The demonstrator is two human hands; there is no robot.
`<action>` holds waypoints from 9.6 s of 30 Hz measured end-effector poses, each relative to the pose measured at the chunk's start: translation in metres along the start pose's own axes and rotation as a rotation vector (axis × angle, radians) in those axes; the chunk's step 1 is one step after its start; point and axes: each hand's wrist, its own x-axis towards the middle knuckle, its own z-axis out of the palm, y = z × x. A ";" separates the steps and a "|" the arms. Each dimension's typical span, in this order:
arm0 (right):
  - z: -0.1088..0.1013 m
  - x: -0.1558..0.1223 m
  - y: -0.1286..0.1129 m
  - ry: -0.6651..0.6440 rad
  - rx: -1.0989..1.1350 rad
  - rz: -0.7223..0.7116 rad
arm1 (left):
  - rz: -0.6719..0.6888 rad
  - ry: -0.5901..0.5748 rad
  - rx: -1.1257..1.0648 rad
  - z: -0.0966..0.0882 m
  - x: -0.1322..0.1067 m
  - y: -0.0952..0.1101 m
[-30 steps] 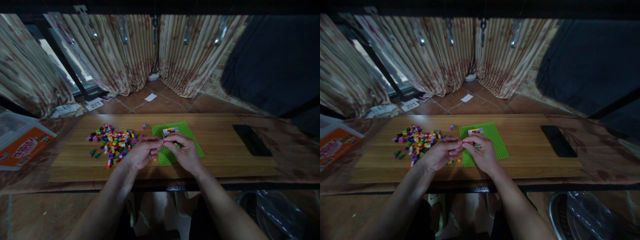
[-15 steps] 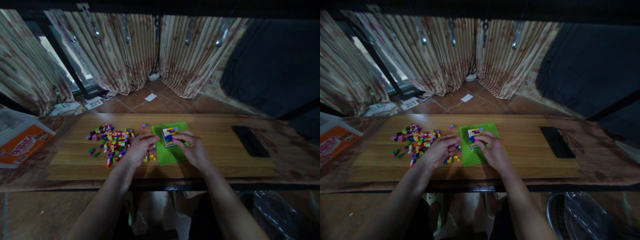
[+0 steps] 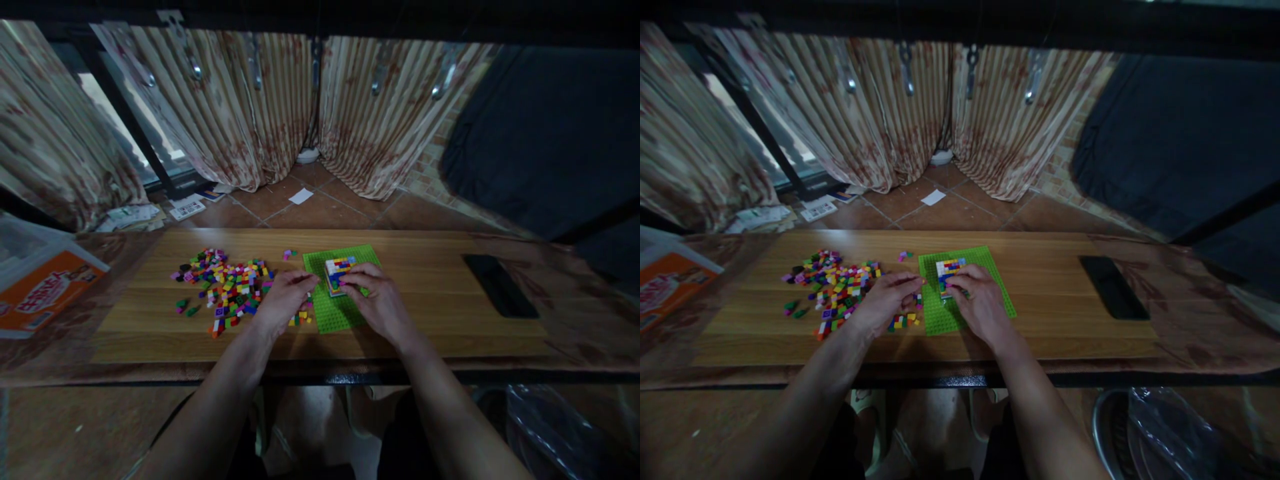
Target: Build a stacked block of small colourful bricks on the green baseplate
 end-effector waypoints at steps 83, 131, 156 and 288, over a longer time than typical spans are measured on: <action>-0.013 -0.004 0.004 0.172 0.091 -0.063 | 0.075 -0.077 0.129 0.005 -0.002 -0.003; 0.003 -0.004 0.003 0.229 -0.033 0.055 | 0.282 0.015 0.492 0.015 0.015 -0.015; 0.030 0.002 0.010 0.201 0.163 0.304 | 0.116 0.115 0.260 0.009 0.011 -0.013; 0.011 0.012 0.001 0.451 0.756 0.487 | 0.817 0.154 0.866 0.006 0.025 -0.019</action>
